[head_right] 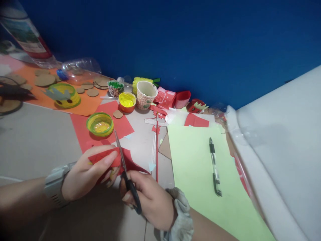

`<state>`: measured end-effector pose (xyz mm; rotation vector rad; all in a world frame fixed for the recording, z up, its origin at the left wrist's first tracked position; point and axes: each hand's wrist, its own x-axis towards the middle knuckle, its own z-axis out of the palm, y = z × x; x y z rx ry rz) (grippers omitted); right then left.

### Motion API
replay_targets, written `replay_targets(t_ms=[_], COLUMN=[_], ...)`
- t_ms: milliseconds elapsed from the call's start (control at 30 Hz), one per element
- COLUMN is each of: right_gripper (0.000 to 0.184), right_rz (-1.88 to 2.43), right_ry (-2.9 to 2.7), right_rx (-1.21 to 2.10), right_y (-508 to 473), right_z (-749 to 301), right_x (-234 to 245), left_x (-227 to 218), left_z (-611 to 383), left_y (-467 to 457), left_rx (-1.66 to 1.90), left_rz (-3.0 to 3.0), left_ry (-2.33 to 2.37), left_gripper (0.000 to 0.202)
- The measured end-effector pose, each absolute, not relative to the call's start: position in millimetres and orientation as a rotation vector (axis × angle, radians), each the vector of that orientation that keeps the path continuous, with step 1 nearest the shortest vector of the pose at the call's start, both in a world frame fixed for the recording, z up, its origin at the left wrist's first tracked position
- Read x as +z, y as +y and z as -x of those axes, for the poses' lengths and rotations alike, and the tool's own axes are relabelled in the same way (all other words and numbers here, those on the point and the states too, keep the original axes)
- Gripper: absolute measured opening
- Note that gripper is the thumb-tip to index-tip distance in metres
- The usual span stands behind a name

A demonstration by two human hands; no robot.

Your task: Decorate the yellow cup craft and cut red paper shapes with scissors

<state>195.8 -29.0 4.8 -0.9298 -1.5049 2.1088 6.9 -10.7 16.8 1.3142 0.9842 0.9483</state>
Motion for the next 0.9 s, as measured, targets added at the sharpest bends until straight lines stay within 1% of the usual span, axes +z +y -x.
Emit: replay_targets(t_ms=[133,400,900], right_gripper=[0.055,0.057,0.054], right_rz=[0.93,0.988,0.955], right_ry=[-1.516,-1.504,-1.521], right_rx=[2.091,2.088,2.087], right_y=[-28.7,-29.2,-29.2], right_z=[-194.3,-194.2,-194.2], right_x=[3.9,5.5,5.2], left_x=[18.3,14.8,15.1], left_z=[-7.0,-5.8,-5.7], left_y=[-10.7,-12.4,-12.4], left_rx=[0.957,0.94,0.963], left_rz=[-1.311,-1.192,-1.234], left_ry=[0.992,0.917,0.913], left_gripper=[0.038,0.046,0.043])
